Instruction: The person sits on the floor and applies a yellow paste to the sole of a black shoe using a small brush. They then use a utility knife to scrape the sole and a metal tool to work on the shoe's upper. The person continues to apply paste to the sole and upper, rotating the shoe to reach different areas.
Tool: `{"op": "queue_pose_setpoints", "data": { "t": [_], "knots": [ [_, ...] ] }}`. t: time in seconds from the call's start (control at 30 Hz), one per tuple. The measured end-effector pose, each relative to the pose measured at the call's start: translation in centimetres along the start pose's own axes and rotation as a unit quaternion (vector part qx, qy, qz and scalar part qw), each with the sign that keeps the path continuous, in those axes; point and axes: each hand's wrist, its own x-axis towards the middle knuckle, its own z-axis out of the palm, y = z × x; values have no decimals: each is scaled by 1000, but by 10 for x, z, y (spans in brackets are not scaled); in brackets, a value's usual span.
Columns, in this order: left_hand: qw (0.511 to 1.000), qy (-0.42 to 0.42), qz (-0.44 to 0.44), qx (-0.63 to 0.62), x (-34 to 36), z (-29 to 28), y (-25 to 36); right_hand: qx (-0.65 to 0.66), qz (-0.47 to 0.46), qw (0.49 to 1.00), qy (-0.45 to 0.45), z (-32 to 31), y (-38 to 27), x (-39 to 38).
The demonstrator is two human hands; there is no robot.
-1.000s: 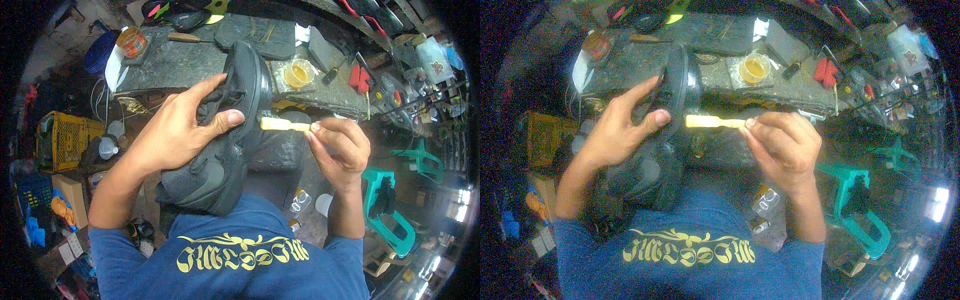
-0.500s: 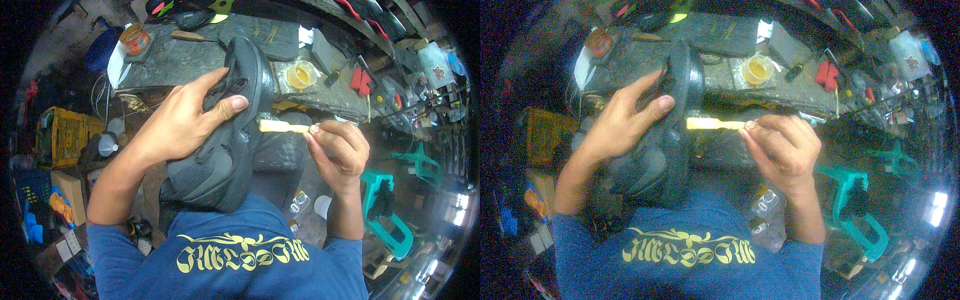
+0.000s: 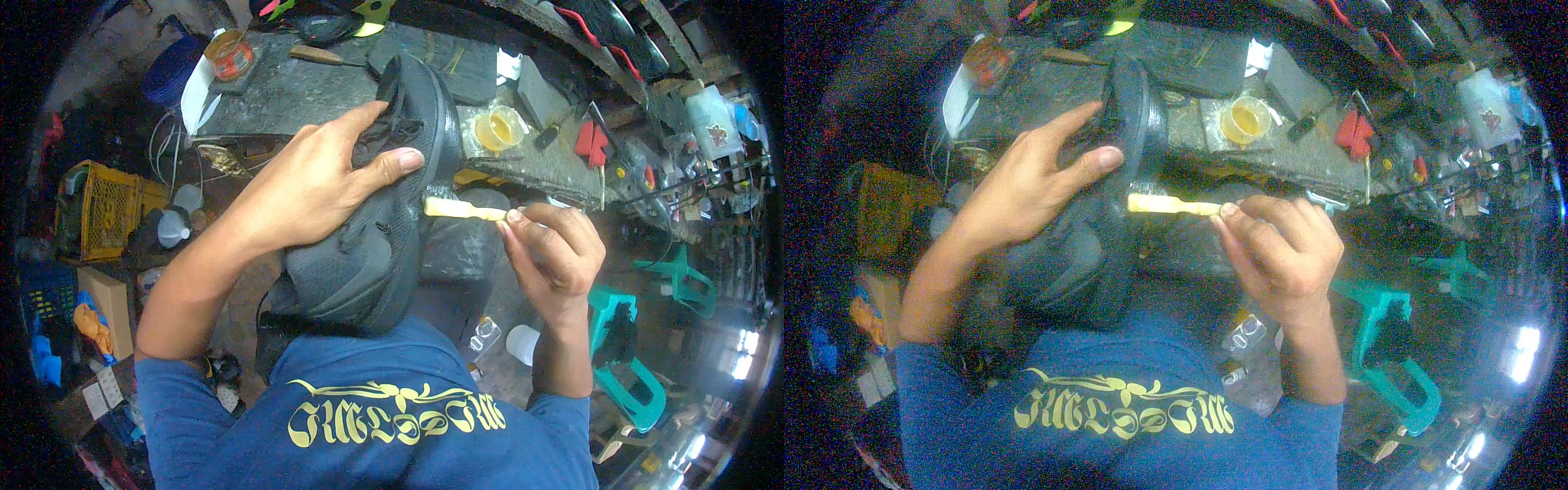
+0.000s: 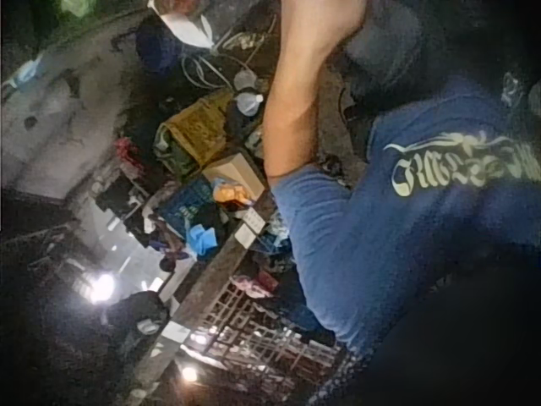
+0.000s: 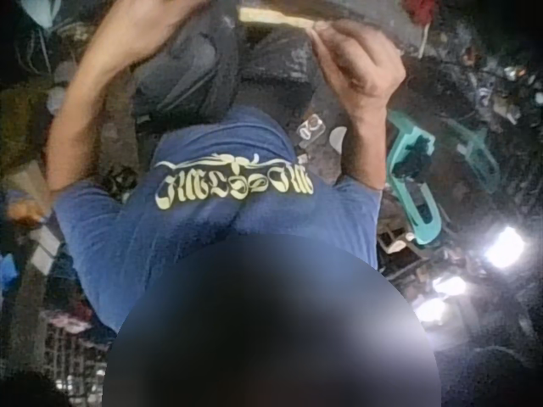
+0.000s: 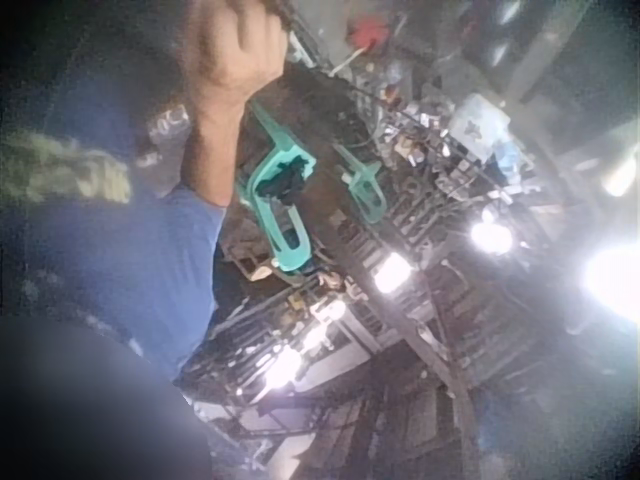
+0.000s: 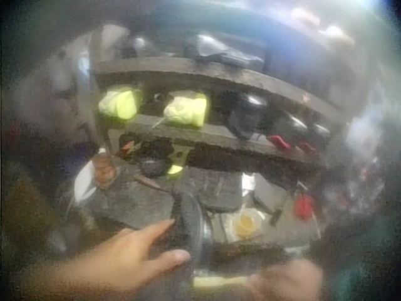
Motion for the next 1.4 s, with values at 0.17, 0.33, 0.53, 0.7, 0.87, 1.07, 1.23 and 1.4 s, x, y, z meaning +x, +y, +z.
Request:
{"op": "queue_pose_setpoints", "data": {
  "t": [0.17, 0.33, 0.53, 0.7, 0.87, 1.07, 1.23, 1.4],
  "knots": [
    [1000, 12, 18, 15, 0, 1, -1, -2, -14, 1000, -6, 0, -1, 2],
    [1000, 2, 3, 11, 0, 0, -1, 6, -15, 1000, -21, -1, -5, 5],
    [1000, 2, 17, 16, 1, 1, -3, 16, -19, 999, -35, -3, -7, 9],
    [999, -11, 19, 28, 0, 0, -3, 41, -9, 998, -36, -3, -7, 9],
    [997, -34, 39, 50, 3, -4, -1, 69, -5, 997, -27, -12, -1, 11],
    [990, -115, 54, 60, 14, -14, 0, 60, -33, 998, -14, -29, 3, 15],
    [984, -165, 56, 45, 17, -19, 8, 49, -65, 997, -12, -35, 0, 16],
    [985, -145, 67, 61, 15, -18, 16, 44, -81, 996, -2, -33, 0, 18]
  ]
}}
